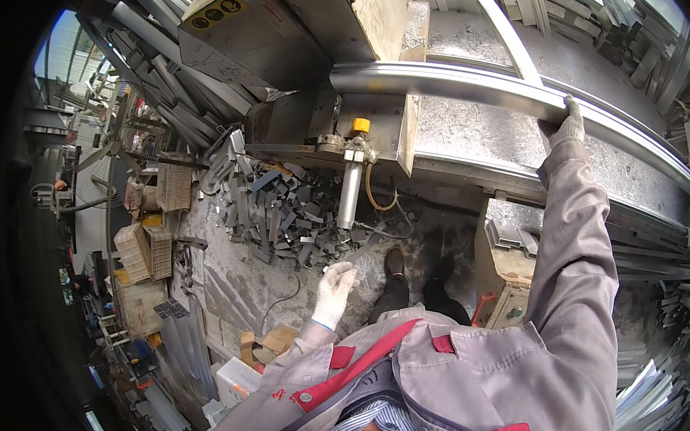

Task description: The person measures and marks aluminum profiles with a tape measure and marker, then positions them in a cutting machine and operates the controls to cut them. The cut pieces are removed and placed aside. The process repeats for multiple profiles.

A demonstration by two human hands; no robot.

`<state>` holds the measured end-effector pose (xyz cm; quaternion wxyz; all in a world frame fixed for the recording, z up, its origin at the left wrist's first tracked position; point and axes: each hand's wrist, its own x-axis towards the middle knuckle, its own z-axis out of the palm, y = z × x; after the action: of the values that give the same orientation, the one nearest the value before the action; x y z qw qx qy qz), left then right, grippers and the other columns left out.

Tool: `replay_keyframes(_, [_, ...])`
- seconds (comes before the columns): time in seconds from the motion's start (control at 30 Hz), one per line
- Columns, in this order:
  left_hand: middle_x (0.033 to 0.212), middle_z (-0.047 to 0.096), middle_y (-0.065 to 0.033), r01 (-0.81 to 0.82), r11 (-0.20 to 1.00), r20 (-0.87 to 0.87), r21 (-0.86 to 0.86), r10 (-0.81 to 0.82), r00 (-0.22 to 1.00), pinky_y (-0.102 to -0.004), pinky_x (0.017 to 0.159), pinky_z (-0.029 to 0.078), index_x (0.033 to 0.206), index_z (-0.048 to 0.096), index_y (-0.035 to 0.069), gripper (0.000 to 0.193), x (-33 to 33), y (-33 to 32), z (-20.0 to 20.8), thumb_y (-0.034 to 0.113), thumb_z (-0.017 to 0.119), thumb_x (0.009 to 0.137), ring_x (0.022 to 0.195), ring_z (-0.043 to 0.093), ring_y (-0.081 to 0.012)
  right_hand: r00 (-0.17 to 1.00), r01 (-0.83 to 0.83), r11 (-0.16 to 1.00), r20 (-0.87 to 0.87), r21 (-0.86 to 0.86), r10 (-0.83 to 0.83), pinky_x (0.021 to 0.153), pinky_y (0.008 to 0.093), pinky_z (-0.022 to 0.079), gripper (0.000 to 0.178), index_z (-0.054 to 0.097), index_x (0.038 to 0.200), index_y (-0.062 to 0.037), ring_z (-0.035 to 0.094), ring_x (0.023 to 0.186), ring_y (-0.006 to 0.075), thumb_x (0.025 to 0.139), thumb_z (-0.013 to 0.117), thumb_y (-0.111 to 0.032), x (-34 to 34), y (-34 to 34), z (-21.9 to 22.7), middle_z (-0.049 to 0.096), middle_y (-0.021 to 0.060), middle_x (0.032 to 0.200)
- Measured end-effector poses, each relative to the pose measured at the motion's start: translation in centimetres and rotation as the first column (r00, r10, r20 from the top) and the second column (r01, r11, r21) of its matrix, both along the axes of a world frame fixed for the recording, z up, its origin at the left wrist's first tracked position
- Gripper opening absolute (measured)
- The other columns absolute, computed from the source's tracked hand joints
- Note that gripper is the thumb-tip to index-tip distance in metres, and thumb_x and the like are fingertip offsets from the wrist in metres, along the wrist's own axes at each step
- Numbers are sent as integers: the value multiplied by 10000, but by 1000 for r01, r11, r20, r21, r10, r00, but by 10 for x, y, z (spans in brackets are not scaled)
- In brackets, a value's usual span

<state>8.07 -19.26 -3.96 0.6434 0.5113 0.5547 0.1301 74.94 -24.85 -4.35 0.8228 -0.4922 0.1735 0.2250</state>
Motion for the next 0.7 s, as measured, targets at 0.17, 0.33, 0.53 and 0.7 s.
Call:
replay_keyframes(0.17, [1180,714,-88,22,998,156,62,-32,987,-289,937,572,1351,615,-16,339,37,23,1,106,709,1049,1030,691,-138,999,31,999,-11,8,-31,753,493,648,397,677,1115,-113,715,857,311,901,811,-420,1,3,-2,711,110,1003])
replay_keyframes(0.33, [1221,707,-74,171,978,153,122,-189,970,-288,999,551,1359,612,4,338,59,17,19,69,705,1041,1129,677,-133,1000,-7,987,-11,-162,5,630,440,601,379,683,1039,-141,693,729,274,891,816,-464,-1,-1,0,701,75,871])
replay_keyframes(0.53, [1222,711,-75,298,939,174,170,-327,929,-288,995,541,1345,614,10,330,65,6,27,91,707,1039,1127,673,-131,1000,31,999,0,-20,-31,806,489,624,468,668,1196,-115,707,947,322,909,813,-455,-2,5,-1,711,115,1076])
replay_keyframes(0.7, [1189,711,-70,220,974,122,44,-224,967,-282,977,550,1332,613,13,315,45,8,17,91,708,1042,1097,670,-115,998,69,998,-9,10,-69,955,609,627,538,634,1303,-82,687,1117,384,925,818,-418,-2,12,-5,682,170,1227])
